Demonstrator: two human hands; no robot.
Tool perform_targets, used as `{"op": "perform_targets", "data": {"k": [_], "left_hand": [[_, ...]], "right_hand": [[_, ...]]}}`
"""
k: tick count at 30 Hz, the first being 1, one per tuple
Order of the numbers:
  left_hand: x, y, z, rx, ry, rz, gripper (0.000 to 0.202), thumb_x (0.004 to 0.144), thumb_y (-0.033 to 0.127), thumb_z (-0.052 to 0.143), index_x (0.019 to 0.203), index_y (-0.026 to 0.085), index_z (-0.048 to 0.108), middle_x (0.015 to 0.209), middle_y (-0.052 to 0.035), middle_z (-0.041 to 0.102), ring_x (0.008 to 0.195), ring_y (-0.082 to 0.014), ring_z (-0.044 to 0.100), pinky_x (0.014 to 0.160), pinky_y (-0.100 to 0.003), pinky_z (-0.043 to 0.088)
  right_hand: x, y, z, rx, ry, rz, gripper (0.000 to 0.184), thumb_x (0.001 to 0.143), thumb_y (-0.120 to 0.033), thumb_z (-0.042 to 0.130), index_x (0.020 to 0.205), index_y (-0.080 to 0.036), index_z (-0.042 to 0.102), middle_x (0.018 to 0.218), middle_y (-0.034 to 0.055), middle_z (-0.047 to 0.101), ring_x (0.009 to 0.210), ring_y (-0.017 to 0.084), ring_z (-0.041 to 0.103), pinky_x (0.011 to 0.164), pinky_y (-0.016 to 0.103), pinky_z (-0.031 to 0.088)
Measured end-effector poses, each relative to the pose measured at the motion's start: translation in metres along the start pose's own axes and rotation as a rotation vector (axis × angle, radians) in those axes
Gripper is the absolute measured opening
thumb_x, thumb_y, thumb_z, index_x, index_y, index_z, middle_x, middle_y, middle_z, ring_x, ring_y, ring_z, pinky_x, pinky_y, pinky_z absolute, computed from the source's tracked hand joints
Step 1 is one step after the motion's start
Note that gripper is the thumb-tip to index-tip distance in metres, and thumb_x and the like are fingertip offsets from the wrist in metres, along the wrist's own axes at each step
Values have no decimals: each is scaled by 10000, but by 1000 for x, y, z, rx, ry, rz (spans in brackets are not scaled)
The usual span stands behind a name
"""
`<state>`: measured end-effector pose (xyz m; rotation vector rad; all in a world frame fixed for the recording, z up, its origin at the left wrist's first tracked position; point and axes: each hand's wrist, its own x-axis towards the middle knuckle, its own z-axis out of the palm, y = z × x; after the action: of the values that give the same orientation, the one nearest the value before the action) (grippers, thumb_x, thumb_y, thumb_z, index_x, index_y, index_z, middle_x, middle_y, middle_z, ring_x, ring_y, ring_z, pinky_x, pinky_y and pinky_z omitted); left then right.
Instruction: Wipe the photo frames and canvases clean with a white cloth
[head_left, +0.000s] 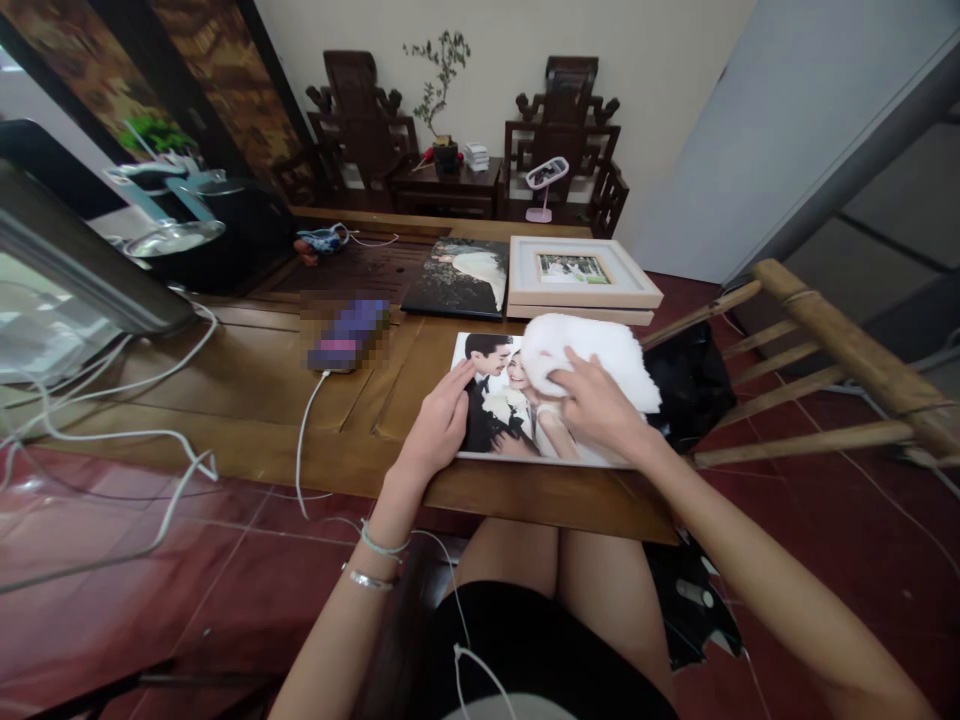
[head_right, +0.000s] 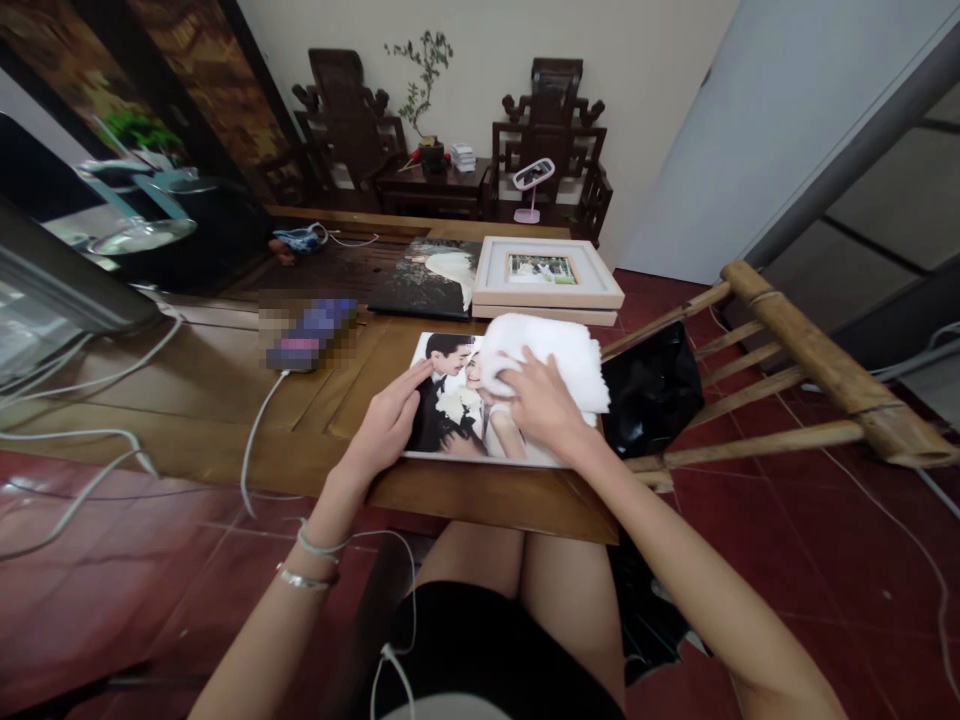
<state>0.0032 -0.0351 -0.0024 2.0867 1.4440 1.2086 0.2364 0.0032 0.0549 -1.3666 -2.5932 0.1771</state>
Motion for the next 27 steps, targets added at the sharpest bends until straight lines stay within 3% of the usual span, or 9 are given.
{"op": "perform_targets", "data": {"k": [4,9,12,15,17,19,21,23,27], "left_hand": [[-2,7,-3,-56,109,63,459,989,292,271,1381,126,444,1425,-134,475,1354,-216,398,1139,-434,310],[-3,8,-5,-60,120,95,497,1002,345,210,1411,138,404,1475,-126,409,1399,-219,316,1158,-457,253],[-3,6,-3,-40,72,54,517,1001,375,211,1409,127,408,1469,-129,418,1386,-212,342,1158,-422,267],[-3,4,0,-7,13,-1,514,995,389,247,1401,128,422,1471,-126,415,1388,-208,339,1162,-403,263],[-2,3,2,16,-23,-23,506,990,381,276,1398,121,424,1482,-130,396,1396,-207,322,1167,-405,251],[-1,2,4,40,-55,-33,497,989,360,279,1401,120,419,1491,-129,382,1407,-204,300,1173,-415,233],[0,1,5,63,-82,-30,495,988,341,269,1413,122,400,1499,-127,369,1414,-202,283,1176,-426,218],[0,0,5,80,-107,-24,500,989,327,253,1426,115,373,1509,-129,349,1420,-203,266,1178,-432,208],[0,-1,4,100,-119,-21,510,990,331,248,1415,81,379,1510,-150,340,1424,-220,253,1177,-436,205]], "right_hand": [[3,-39,12,67,-89,-276,499,658,29,437,1045,-182,671,1433,56,473,1381,345,282,1082,618,210],[-17,-56,0,156,-225,-526,506,629,58,423,985,-193,680,1371,28,544,1392,281,283,1126,576,166],[-37,-50,-24,208,-319,-476,495,584,62,401,891,-206,683,1273,34,621,1333,244,398,1125,488,228],[-52,-32,-48,186,-361,-318,434,579,30,396,821,-211,666,1041,44,707,1063,233,613,941,367,430],[-54,-14,-58,121,-318,-201,388,602,5,401,811,-202,654,858,46,701,866,219,644,766,303,473],[-46,4,-61,41,-179,-88,365,644,-15,407,859,-178,653,792,63,673,800,226,630,694,291,465],[-30,15,-57,-3,-1,1,367,689,-27,407,936,-139,654,852,103,679,839,252,631,718,315,468],[-7,14,-47,1,115,-3,385,712,-22,408,995,-112,653,985,147,683,952,281,623,796,353,469],[41,-18,-20,18,64,-249,468,716,2,425,1103,-154,638,1347,134,540,1286,302,429,1014,476,360]]}}
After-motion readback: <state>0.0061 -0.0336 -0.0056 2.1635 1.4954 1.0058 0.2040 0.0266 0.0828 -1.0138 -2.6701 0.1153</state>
